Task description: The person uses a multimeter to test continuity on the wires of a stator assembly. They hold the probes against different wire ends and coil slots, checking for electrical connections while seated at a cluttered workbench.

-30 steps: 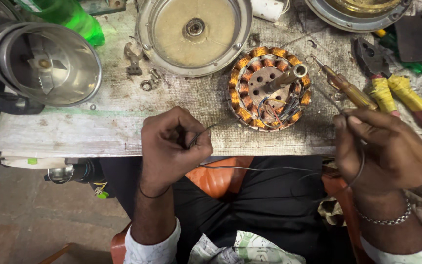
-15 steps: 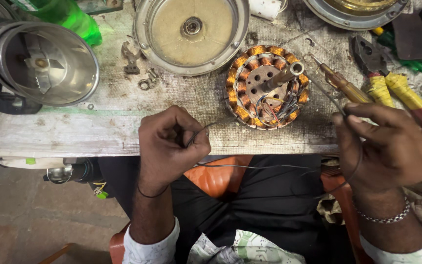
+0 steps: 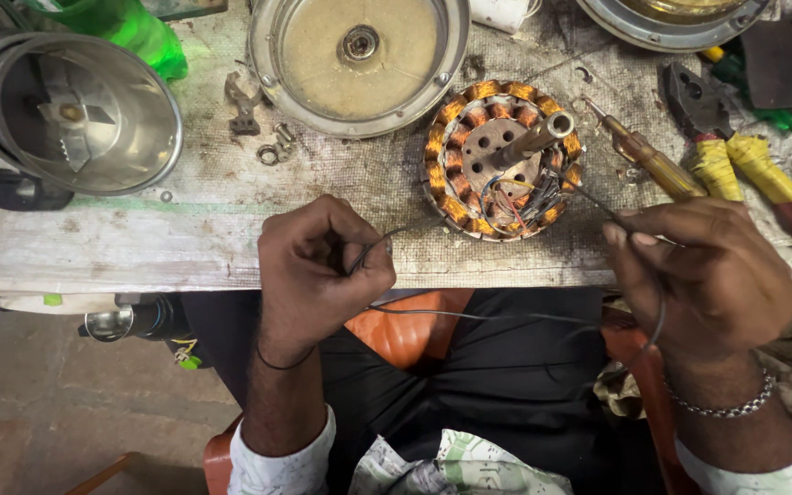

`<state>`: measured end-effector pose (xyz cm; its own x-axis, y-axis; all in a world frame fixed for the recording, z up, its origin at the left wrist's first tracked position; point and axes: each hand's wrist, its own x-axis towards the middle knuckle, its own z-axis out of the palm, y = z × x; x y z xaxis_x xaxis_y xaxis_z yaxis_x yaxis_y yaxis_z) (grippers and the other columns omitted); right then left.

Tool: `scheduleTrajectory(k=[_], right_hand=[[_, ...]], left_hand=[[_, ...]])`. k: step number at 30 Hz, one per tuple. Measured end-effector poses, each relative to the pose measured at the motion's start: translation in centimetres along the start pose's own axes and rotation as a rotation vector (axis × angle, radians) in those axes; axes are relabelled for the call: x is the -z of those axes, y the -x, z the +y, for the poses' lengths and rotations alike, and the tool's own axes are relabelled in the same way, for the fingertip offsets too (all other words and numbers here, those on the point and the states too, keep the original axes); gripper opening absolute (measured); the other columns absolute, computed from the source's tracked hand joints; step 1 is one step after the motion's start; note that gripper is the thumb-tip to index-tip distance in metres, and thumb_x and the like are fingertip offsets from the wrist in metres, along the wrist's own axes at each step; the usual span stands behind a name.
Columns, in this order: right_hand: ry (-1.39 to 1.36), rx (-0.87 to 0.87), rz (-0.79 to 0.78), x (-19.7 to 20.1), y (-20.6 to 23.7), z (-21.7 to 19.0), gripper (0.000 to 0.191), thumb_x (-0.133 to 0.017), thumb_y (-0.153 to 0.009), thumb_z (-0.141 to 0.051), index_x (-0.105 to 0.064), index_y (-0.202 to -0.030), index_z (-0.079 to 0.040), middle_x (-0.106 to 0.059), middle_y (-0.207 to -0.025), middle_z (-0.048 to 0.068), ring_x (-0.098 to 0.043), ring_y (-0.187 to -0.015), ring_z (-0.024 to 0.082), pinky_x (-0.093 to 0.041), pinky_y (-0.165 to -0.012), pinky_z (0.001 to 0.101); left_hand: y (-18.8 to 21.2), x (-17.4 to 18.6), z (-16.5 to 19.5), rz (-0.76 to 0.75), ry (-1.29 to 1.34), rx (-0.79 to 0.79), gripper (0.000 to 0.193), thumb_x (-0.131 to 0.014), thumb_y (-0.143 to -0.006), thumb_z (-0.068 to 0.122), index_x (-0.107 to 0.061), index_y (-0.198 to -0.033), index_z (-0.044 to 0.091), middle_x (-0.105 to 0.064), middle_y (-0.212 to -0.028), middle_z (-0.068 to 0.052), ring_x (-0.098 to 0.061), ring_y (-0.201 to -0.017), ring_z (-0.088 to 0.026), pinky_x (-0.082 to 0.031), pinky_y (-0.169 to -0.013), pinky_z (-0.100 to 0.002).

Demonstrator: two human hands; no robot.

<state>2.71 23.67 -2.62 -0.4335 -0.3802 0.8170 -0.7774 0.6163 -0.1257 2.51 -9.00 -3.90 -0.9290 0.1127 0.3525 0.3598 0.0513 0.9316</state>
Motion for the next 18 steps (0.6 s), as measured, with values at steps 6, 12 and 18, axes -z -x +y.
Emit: scheduleTrajectory(k=[6, 12, 18], right_hand=[[-0.089, -0.025, 0.070, -0.9, -0.3, -0.5, 0.017, -0.074, -0.094, 0.007, -0.058, -0.087, 0.004, -0.071, -0.087, 0.022, -0.075, -0.078, 0.023, -0.056, -0.065, 0.0310], [-0.061, -0.158, 0.019, -1.5, -0.3, -0.9, 0.021, -0.077, -0.092, 0.004, -0.059, -0.081, 0.005, -0.073, -0.085, 0.023, -0.075, -0.072, 0.022, -0.054, -0.053, 0.0263], [-0.011, -0.265, 0.014, -1.5, 0.3, -1.1, 0.023, -0.081, -0.096, 0.001, -0.061, -0.084, 0.004, -0.074, -0.091, 0.018, -0.073, -0.075, 0.017, -0.052, -0.057, 0.0254]], left_hand=[[0.0, -0.1, -0.1, 0.006, 0.022, 0.019, 0.024, -0.074, -0.082, -0.014, -0.055, -0.080, 0.002, -0.057, -0.072, 0.003, -0.048, -0.067, 0.000, -0.042, -0.059, -0.019], [0.0, -0.1, -0.1, -0.010, 0.052, -0.009, 0.023, -0.074, -0.083, -0.012, -0.056, -0.082, 0.002, -0.057, -0.073, 0.004, -0.050, -0.068, 0.000, -0.044, -0.059, -0.020], [-0.1, -0.1, -0.2, 0.004, -0.003, 0.004, 0.018, -0.075, -0.083, -0.010, -0.061, -0.083, 0.000, -0.058, -0.073, 0.003, -0.047, -0.066, 0.000, -0.040, -0.058, -0.020]])
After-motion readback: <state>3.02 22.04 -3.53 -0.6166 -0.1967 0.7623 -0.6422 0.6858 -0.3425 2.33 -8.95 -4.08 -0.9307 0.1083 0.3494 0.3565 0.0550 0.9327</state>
